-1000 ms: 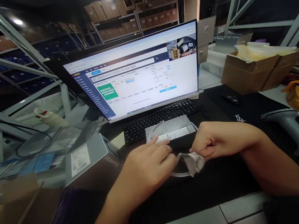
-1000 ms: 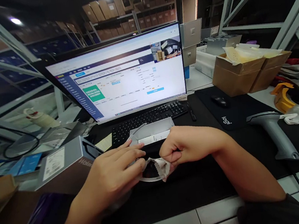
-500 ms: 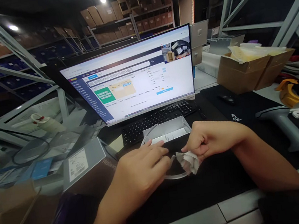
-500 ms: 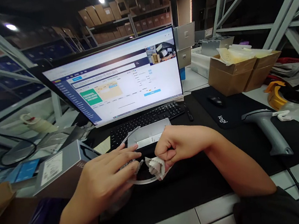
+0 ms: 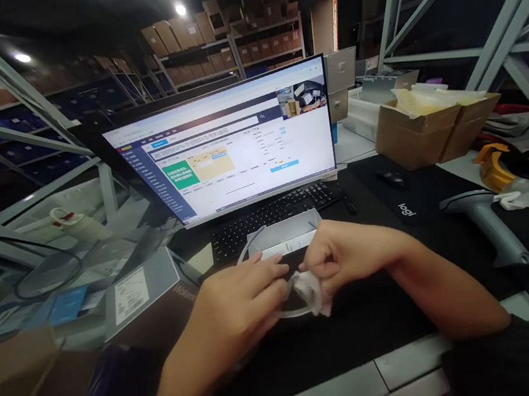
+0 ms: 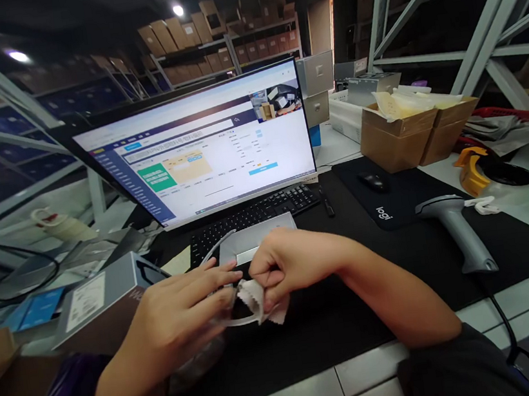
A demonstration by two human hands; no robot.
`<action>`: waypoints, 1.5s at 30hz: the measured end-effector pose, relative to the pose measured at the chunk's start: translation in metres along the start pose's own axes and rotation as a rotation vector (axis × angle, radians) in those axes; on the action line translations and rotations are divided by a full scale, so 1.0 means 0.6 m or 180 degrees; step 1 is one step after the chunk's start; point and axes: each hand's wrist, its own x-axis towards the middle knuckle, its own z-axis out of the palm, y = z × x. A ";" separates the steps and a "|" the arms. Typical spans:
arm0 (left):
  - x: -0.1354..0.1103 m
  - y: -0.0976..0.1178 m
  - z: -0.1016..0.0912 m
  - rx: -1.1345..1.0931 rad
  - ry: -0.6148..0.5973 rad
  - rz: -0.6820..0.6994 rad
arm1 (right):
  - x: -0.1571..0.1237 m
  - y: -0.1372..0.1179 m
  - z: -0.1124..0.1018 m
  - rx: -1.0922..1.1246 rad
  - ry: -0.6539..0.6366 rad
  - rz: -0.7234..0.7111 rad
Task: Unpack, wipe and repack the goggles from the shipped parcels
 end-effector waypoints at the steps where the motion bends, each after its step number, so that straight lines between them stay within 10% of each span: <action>1: -0.001 0.001 -0.003 -0.0033 0.0010 -0.0016 | -0.006 0.002 -0.014 0.0039 -0.0113 -0.0044; 17: -0.001 -0.022 0.020 0.0019 0.0542 -0.0196 | -0.012 0.046 -0.065 0.0714 0.0863 -0.0126; 25: -0.017 -0.032 -0.005 -0.0255 0.1271 -0.0275 | -0.042 0.053 -0.095 0.1123 0.3543 -0.0399; 33: -0.017 -0.024 -0.001 -0.0137 0.1515 -0.0310 | -0.004 0.056 -0.068 0.2048 0.4559 -0.0902; 40: -0.006 -0.011 0.040 0.0526 0.2613 -0.1289 | 0.052 0.022 0.035 0.2283 0.3785 -0.0672; 45: 0.009 0.014 0.079 0.0629 0.2374 -0.1511 | 0.098 0.008 0.137 0.2219 0.3164 -0.0430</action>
